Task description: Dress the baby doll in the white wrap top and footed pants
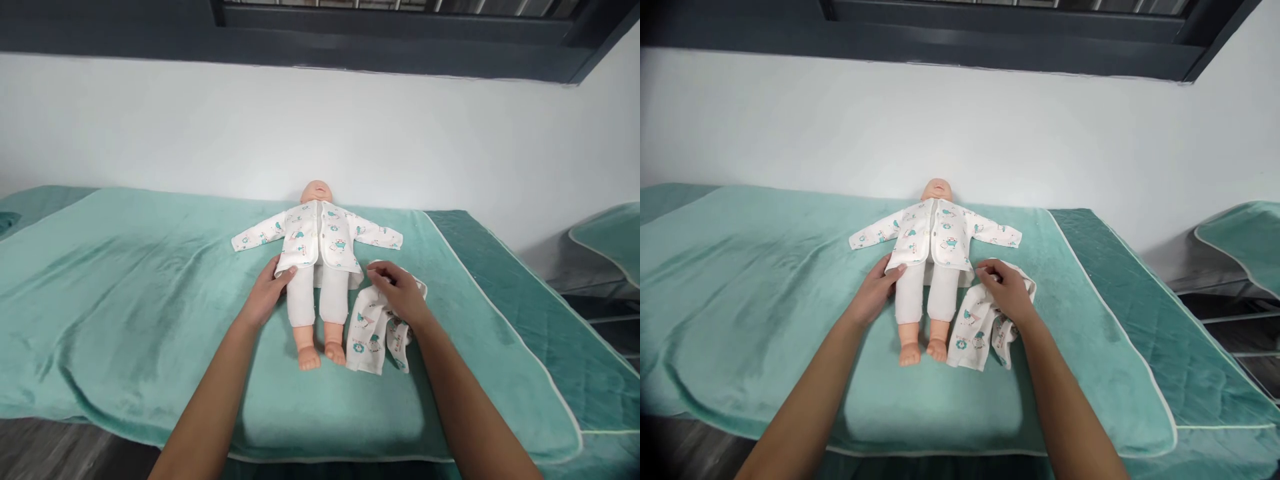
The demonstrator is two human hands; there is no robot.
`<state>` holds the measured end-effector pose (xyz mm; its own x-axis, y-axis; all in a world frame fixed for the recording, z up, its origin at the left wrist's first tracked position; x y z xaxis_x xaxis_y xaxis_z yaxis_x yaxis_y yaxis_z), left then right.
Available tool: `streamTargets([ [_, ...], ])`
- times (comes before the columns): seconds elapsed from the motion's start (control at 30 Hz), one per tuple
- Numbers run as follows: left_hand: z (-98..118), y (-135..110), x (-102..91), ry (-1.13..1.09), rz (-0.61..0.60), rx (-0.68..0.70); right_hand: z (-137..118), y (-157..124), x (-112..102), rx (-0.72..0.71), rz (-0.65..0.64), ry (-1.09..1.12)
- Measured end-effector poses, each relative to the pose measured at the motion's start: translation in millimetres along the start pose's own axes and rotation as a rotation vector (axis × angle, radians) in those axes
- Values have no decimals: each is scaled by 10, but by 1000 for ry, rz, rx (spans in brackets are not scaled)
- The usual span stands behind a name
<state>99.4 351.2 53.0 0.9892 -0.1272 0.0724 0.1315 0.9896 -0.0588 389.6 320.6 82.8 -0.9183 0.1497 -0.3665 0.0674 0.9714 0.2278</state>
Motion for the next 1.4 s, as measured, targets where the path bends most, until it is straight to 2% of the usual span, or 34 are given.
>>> streamTargets([
  [0.07, 9, -22, -6, 49, 33, 36, 19, -55, -120, 58, 48, -27],
  [0.17, 21, -68, -13, 142, 106, 106, 58, -6, -256, 162, 6, -167],
  [0.23, 5, -86, -32, 191, 184, 137, 104, 151, -319, 178, 12, -248],
  [0.3, -30, -74, -82, 219, 273, 163, 193, 376, -388, 173, 115, -309],
  [0.4, -88, 21, -259, 253, 415, 183, 425, 702, -506, 248, 316, -371],
  [0.47, -107, 130, -438, 361, 502, 179, 595, 853, -575, 290, 375, -367],
  [0.57, -86, 305, -695, 684, 584, 183, 791, 976, -660, 302, 405, -317],
  [0.67, -60, 423, -838, 898, 629, 157, 898, 1046, -693, 285, 407, -248],
  [0.77, -56, 483, -874, 1002, 652, 97, 950, 1116, -677, 253, 374, -178],
  [0.87, -68, 544, -903, 1070, 623, 51, 994, 1172, -664, 206, 353, -141],
  [1.1, -112, 701, -1112, 982, 649, 46, 1060, 1226, -760, 115, 515, -229],
  [1.23, -177, 780, -1190, 961, 668, 56, 1037, 1222, -776, 80, 553, -294],
  [1.3, -208, 838, -1236, 929, 669, 65, 1023, 1211, -763, 35, 550, -327],
  [1.4, -224, 930, -1303, 834, 642, 105, 1003, 1209, -701, -90, 435, -449],
])
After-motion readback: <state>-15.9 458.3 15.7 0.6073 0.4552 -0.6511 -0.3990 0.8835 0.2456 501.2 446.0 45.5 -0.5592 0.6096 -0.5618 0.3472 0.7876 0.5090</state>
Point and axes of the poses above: each hand's wrist, its own y-axis towards the middle knuckle, its own x-axis out of the palm, z = x × y, the point moved 3 cm from there along y, towards the middle knuckle, and after that the axes turned 9 degrees about y, right-handed, at the moved point
